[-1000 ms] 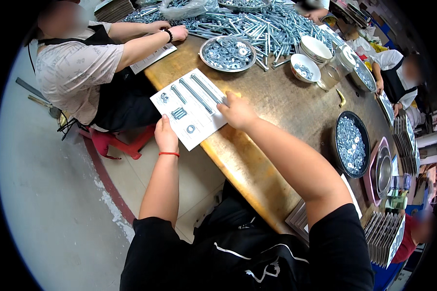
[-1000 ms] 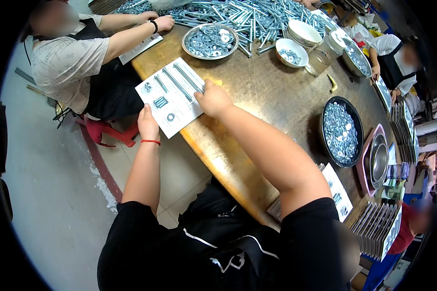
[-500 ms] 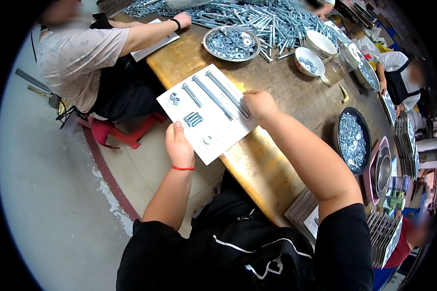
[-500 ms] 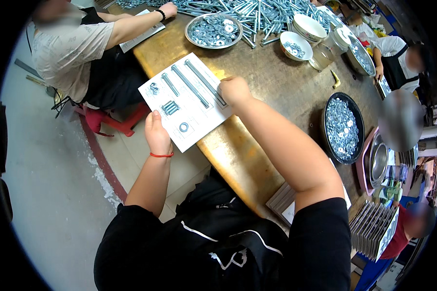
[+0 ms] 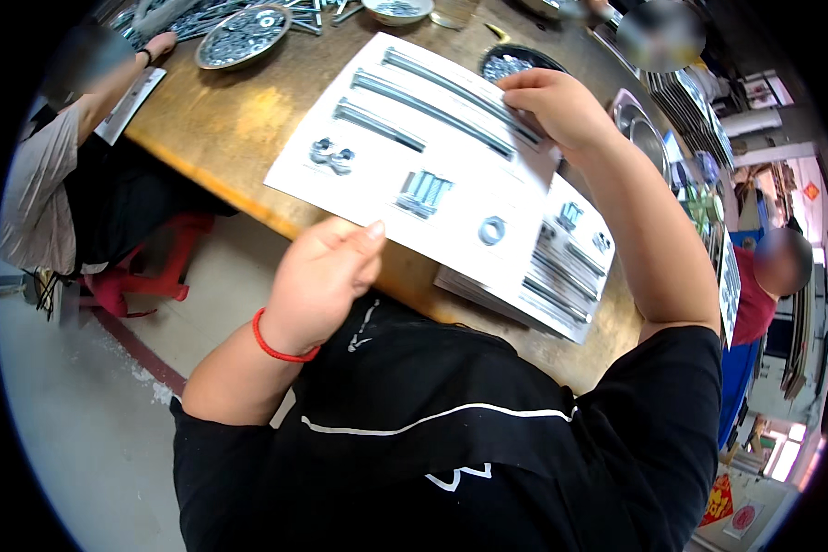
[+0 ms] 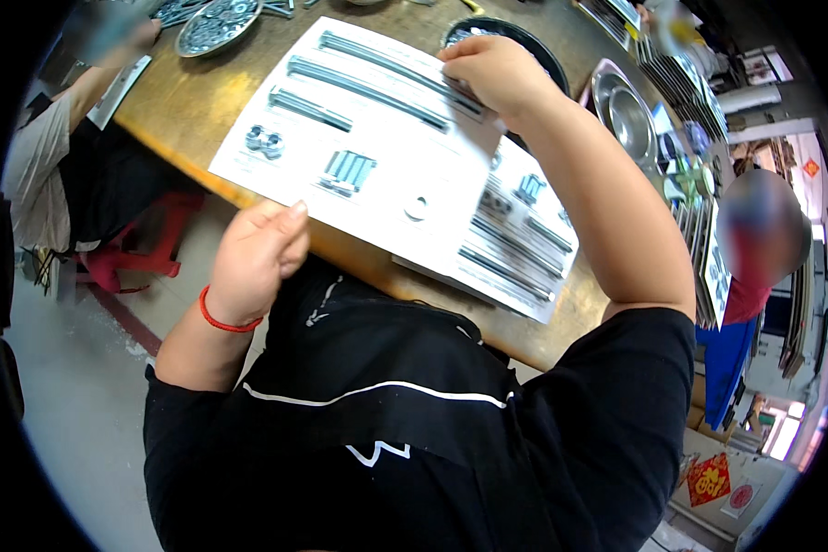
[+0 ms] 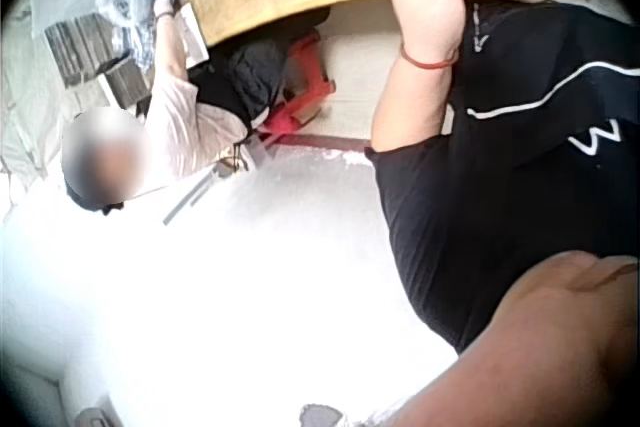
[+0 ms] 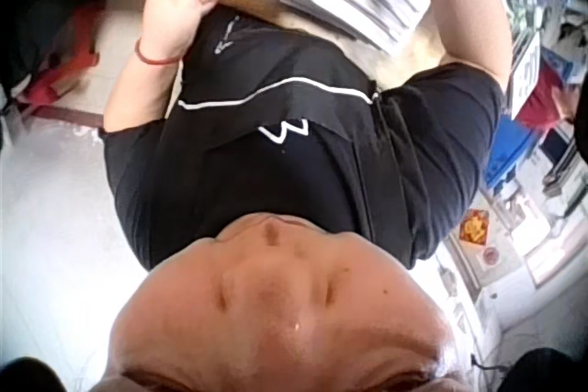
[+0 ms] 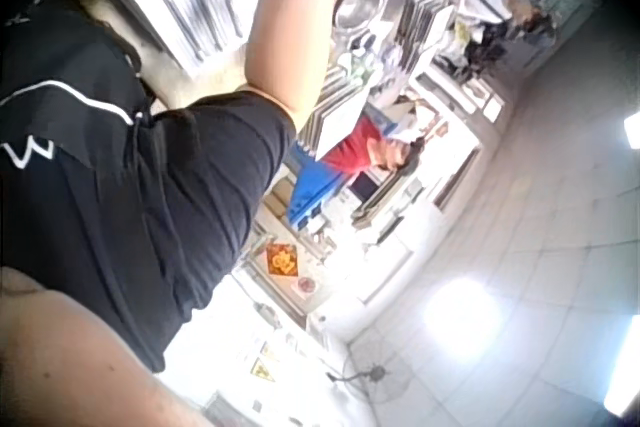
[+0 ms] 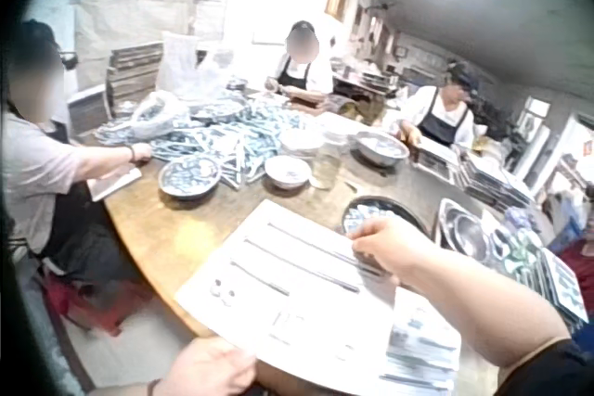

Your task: The person assembles metal fasteners by hand, picking up bolts and nuts from bowls and screwing them together. The person then places the assembled units onto a white cardboard display sheet, arranging them in specific slots. The process is repeated continuously with various sizes of hardware.

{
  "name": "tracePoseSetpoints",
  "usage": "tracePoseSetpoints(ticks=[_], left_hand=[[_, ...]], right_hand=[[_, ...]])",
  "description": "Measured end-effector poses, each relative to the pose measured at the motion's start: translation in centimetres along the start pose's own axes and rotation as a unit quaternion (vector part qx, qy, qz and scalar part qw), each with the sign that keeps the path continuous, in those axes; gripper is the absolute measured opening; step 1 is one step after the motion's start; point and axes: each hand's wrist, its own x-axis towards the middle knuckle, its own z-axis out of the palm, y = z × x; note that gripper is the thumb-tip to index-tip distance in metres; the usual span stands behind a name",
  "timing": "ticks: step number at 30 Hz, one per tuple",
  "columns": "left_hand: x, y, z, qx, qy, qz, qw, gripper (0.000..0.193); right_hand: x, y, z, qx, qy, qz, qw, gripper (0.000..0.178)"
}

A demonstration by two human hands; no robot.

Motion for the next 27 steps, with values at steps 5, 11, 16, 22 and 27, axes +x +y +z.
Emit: tracePoseSetpoints(ticks=[5,11,16,22,27], left_hand=[[1.1,-3.0,7.0,-0.022,-0.127,-0.172,0.977,0.047],[2.0,-8.4,12.0,-0.056,-0.156,-0.289,0.943,0.039],[2.1,-9.4,13.4,0.0,-0.117,-0.303,0.946,0.031],[1.8,-9.2,13.5,0.011,-0.086,-0.322,0.943,0.032],[2.3,-8.9,13.3,-0.006,-0.093,-0.352,0.931,0.034]], right_hand=[[-3.9,6.7,-8.2,-0.018,0.052,0.027,0.998,0.022],[-8.2,12.3,-12.2,-0.003,0.059,0.066,0.996,0.018],[-8.5,15.6,-12.5,0.035,0.043,0.048,0.997,0.018],[-7.6,16.1,-11.3,0.017,0.018,0.038,0.999,0.017],[-7.5,16.1,-10.8,0.0,0.028,0.047,0.999,0.018]])
